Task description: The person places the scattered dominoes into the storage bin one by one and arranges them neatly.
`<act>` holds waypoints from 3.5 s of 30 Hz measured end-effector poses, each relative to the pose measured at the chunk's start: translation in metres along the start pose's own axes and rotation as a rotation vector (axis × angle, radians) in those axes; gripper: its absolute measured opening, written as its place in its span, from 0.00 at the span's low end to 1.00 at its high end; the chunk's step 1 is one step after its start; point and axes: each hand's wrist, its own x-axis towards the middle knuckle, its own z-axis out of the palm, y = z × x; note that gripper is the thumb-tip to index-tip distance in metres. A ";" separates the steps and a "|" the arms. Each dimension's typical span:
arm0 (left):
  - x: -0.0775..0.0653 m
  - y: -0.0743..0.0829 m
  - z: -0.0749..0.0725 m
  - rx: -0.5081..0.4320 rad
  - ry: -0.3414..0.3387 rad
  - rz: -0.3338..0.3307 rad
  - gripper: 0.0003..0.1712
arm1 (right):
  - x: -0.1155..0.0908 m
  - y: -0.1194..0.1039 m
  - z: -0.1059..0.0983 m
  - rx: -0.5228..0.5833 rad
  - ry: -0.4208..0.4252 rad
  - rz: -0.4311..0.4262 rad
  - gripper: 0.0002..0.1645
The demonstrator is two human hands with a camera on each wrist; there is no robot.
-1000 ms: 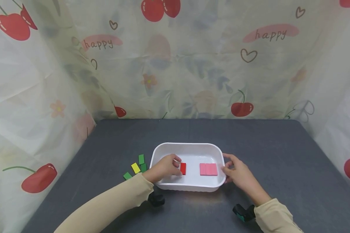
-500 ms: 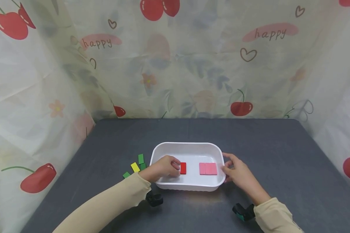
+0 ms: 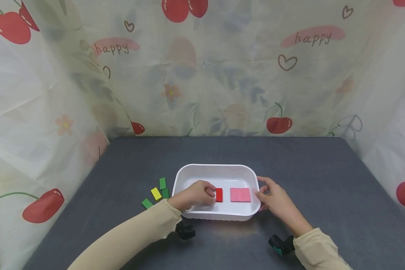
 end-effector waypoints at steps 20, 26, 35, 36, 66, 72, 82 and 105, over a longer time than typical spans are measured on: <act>0.003 0.010 0.014 0.001 -0.003 0.042 0.22 | -0.002 -0.001 0.001 0.011 0.008 -0.009 0.36; 0.004 0.013 0.017 0.012 -0.001 0.014 0.21 | -0.002 -0.001 0.001 0.014 0.005 -0.009 0.36; 0.005 0.014 0.018 0.009 0.000 0.015 0.21 | -0.002 -0.002 0.000 0.003 0.006 -0.001 0.36; 0.005 0.014 0.017 0.011 -0.002 0.013 0.22 | -0.002 -0.002 0.001 0.004 0.006 0.002 0.36; -0.067 -0.047 -0.142 -0.159 0.233 0.120 0.22 | 0.000 0.002 0.003 -0.004 0.033 -0.028 0.35; -0.065 -0.090 -0.148 -0.085 0.297 0.048 0.23 | -0.001 0.002 0.003 -0.010 0.038 -0.015 0.35; -0.055 -0.124 -0.132 0.041 0.326 -0.005 0.28 | -0.002 0.001 0.003 -0.001 0.035 -0.025 0.35; -0.052 -0.124 -0.116 0.230 0.361 0.013 0.28 | -0.002 0.000 0.002 -0.015 0.026 -0.021 0.35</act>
